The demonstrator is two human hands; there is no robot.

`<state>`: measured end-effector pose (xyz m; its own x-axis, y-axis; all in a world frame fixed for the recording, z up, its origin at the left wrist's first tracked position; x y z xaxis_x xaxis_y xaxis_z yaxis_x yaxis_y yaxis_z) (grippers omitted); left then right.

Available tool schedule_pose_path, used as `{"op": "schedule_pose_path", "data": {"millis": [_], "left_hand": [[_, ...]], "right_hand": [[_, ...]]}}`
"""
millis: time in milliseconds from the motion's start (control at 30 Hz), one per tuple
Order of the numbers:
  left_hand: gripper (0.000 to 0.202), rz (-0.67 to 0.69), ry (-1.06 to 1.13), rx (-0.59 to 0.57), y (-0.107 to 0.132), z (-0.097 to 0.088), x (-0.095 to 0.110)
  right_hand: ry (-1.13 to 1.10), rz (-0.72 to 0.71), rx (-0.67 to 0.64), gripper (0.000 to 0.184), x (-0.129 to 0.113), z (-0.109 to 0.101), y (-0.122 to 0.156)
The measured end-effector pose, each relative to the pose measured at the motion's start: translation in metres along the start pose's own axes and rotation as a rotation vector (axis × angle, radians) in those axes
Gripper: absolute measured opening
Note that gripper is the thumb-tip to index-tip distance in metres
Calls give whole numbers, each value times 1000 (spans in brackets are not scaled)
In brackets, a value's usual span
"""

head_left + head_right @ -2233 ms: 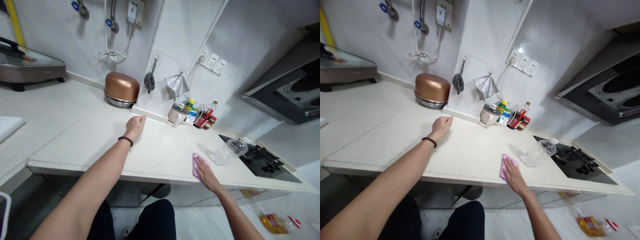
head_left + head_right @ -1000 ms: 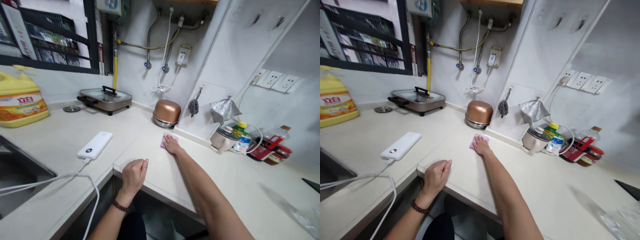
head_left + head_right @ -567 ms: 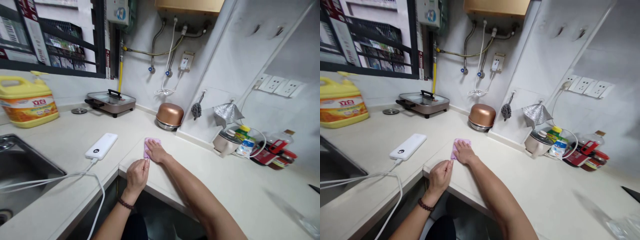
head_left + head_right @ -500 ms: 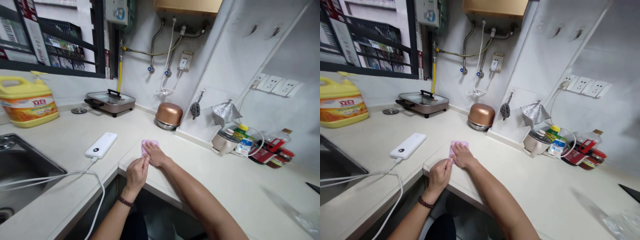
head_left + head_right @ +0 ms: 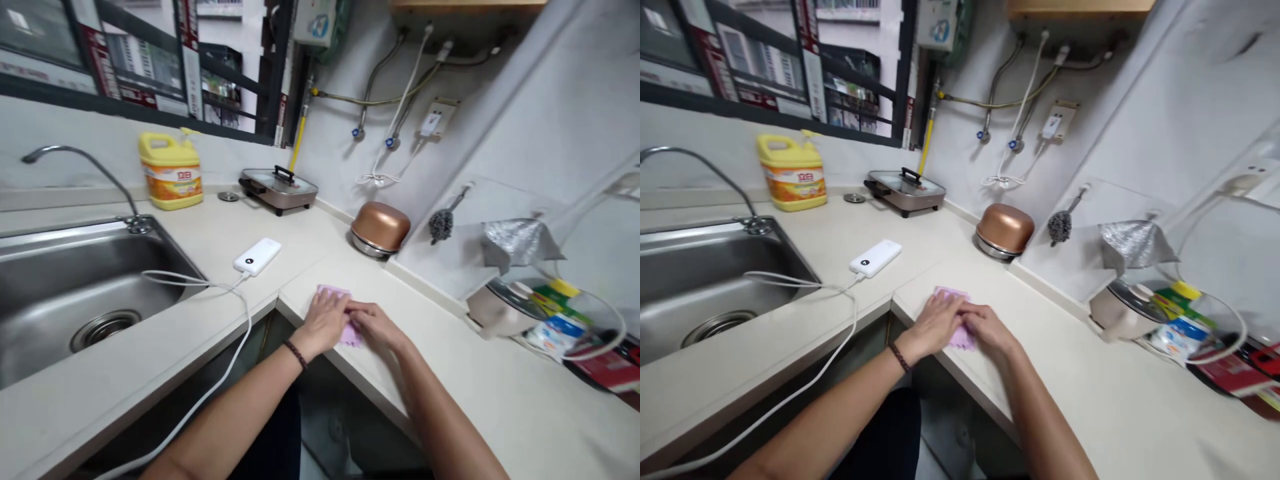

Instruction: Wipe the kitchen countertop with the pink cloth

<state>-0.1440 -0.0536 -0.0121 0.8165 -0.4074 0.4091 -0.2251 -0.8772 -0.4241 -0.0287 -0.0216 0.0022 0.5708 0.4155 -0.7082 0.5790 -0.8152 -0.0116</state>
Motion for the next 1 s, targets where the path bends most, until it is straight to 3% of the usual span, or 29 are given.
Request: {"op": "schedule_pose_path", "data": {"millis": [100, 233, 367, 533, 633, 733, 1000], "left_hand": [[58, -76, -98, -161, -11, 23, 2], [68, -222, -187, -236, -54, 30, -26], [70, -386, -257, -231, -100, 17, -70], [74, -628, -297, -235, -123, 5, -104], [76, -710, -301, -248, -119, 5, -102], [75, -723, -297, -237, -100, 4, -91], [71, -528, -390, -301, -18, -6, -75]], "right_hand": [[-19, 121, 346, 49, 41, -57, 34], [-4, 195, 663, 46, 96, -106, 80], [-71, 237, 792, 47, 132, -117, 99], [-79, 285, 717, 49, 144, -108, 91], [-72, 293, 661, 49, 148, -104, 86], [-100, 282, 652, 50, 152, -103, 84], [-72, 266, 615, 48, 151, -97, 80]]}}
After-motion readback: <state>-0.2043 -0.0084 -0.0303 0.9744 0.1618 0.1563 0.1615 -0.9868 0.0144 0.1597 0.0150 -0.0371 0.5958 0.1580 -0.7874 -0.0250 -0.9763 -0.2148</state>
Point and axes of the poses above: each hand's wrist, its own y-axis away from the middle knuckle, its own z-axis out of the palm, x = y × z, the point moved 7 cm from there along -y, towards the middle knuckle, and after that the axes turned 2 degrees about z, right-handed, at the moved point
